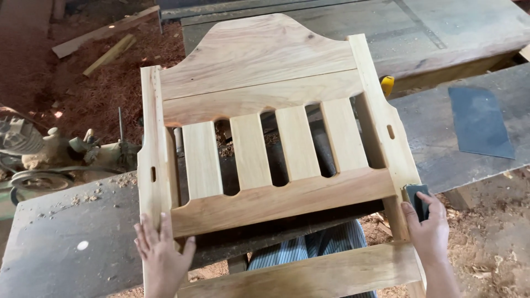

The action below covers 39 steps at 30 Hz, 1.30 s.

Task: Manually sanding the wood slats and frame of a chair back component using a piece of sandpaper.

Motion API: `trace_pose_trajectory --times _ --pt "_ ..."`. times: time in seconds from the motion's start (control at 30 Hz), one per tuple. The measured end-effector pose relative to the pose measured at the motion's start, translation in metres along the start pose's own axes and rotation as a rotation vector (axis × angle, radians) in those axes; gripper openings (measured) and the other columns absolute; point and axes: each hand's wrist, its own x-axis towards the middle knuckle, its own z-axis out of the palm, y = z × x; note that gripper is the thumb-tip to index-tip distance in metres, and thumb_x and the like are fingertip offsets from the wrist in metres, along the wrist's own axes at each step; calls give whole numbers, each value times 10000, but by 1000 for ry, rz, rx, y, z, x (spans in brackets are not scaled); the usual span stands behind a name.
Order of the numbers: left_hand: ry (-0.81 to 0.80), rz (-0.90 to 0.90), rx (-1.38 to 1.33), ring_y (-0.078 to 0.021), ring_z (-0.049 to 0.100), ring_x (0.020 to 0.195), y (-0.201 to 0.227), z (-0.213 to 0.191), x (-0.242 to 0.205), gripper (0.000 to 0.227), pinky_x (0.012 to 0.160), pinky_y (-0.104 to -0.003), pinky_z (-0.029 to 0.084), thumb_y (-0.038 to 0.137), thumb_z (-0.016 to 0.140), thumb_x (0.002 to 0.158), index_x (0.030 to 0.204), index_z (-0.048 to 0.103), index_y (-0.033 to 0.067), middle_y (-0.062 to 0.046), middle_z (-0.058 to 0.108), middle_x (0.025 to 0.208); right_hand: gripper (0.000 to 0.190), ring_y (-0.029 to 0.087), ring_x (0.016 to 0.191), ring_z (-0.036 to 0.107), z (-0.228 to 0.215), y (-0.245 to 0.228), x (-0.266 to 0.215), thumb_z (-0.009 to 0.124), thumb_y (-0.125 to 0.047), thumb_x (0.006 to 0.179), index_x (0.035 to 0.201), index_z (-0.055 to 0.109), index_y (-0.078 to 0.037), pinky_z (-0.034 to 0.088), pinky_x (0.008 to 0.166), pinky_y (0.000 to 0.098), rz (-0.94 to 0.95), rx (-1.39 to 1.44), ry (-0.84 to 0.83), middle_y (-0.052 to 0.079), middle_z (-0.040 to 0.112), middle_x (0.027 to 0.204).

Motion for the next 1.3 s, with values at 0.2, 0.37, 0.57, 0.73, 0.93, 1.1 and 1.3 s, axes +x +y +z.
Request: trace_pose_trajectory --times 0.2,0.37,0.57,0.73,0.93,1.1,1.3 --pt "110 368 -672 -321 361 1516 115 -21 -2 660 1284 -480 161 183 720 897 1485 466 24 -154 427 1601 649 391 1087 591 -8 -73 -9 608 -306 1058 1588 372 -16 529 845 493 -3 485 2 260 513 1345" --pt "-322 302 -1327 -249 511 1373 199 -19 -8 567 1171 -368 386 157 683 970 1451 464 -47 -173 539 1446 686 385 1291 543 10 -160 -37 675 -197 914 1513 412 10 455 1057 476 -354 187 -168 246 547 1404" --pt "-643 80 -1814 -103 635 1058 227 23 -3 574 936 -254 540 179 714 964 1473 506 15 -53 660 1220 799 257 1239 577 28 -187 -65 749 -227 855 1525 367 -19 479 1010 363 -323 553 -563 177 583 1354" --pt "-664 130 -1807 -88 649 929 212 28 6 560 850 -231 566 161 792 930 1430 592 9 -31 669 1021 758 167 1210 591 43 -186 -68 704 -163 902 1559 348 -35 482 1009 316 -94 864 -778 101 615 1334" --pt "-649 170 -1849 -135 729 885 200 1 19 432 792 -279 631 163 743 939 1316 576 35 -46 698 1010 742 135 1155 551 54 -188 -63 672 -126 943 1600 338 -41 484 958 305 25 991 -946 65 539 1359" --pt "-142 544 -1425 -161 675 1091 196 -32 34 365 920 -290 587 33 771 914 1254 646 -8 -87 660 1254 631 178 1404 464 40 -204 -48 545 -226 1026 1577 339 3 365 1145 316 -176 926 -905 111 500 1533" --pt "-456 173 -1470 -88 631 863 196 -38 35 295 752 -248 556 37 714 976 1270 699 26 -65 737 1045 575 227 1411 497 36 -200 -52 436 -308 1092 1536 467 55 348 1190 327 -11 1153 -819 181 556 1517"
